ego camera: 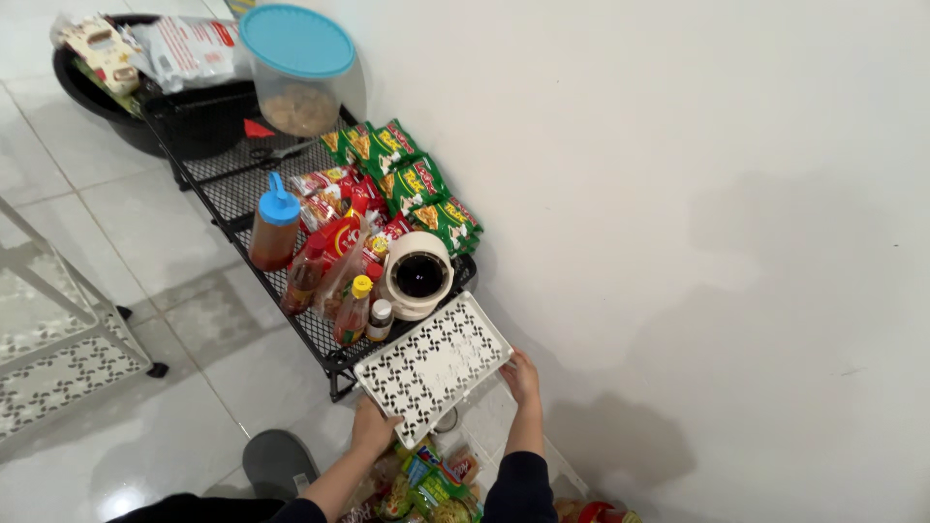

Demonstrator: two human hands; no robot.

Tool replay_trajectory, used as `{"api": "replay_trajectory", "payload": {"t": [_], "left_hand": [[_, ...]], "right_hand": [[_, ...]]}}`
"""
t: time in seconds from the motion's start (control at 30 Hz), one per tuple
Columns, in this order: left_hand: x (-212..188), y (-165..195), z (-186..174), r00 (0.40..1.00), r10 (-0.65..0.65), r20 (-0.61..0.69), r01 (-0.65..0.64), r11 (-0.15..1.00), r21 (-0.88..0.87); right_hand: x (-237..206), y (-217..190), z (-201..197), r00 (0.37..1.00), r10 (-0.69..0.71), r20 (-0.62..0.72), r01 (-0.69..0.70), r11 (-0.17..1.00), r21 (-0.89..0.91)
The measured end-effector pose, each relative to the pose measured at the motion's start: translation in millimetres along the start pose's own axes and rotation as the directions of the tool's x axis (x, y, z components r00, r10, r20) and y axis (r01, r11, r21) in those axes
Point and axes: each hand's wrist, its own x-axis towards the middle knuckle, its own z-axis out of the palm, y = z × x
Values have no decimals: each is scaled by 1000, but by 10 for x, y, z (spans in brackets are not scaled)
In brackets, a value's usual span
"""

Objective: The person kneels on the bathroom floor and removes snack packets, jars, and bottles from a white rolling storage cart, placing them on the floor and a nearby rack. They then lift the perforated shelves off the cart frame, detaching the cart piece by piece.

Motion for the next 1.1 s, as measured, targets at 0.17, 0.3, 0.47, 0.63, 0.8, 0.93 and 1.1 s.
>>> {"api": "replay_trajectory", "payload": {"t": [0.17,0.3,0.47,0.63,0.8,0.93,1.1], "left_hand": [[11,-9,26,996,-77,41,78,997,-11],[75,-18,-112,979,-131,153,121,990,70],[301,-123,-763,981,27,190,-78,961,265],[435,-256,-2220,962,255,-98,-219,934,280],[53,-224,-3938,812,304,-499,-270,952,142],[-284,-206,-4883,667,277,-692,-244,958,148],[-506,-121,-5395,625,360,-693,-79,912,402]], "right_hand": [[10,83,-29,1000,-31,-2,31,999,-43],[-72,146,-27,995,1,-100,-5,999,-43],[-278,225,213,726,-628,-281,420,728,-542],[-598,425,1122,550,-830,93,818,513,-259],[-791,391,2615,451,-770,451,868,496,-23],[-963,241,3888,367,-654,662,847,529,53],[-1362,189,5300,261,-512,818,800,589,113]]}}
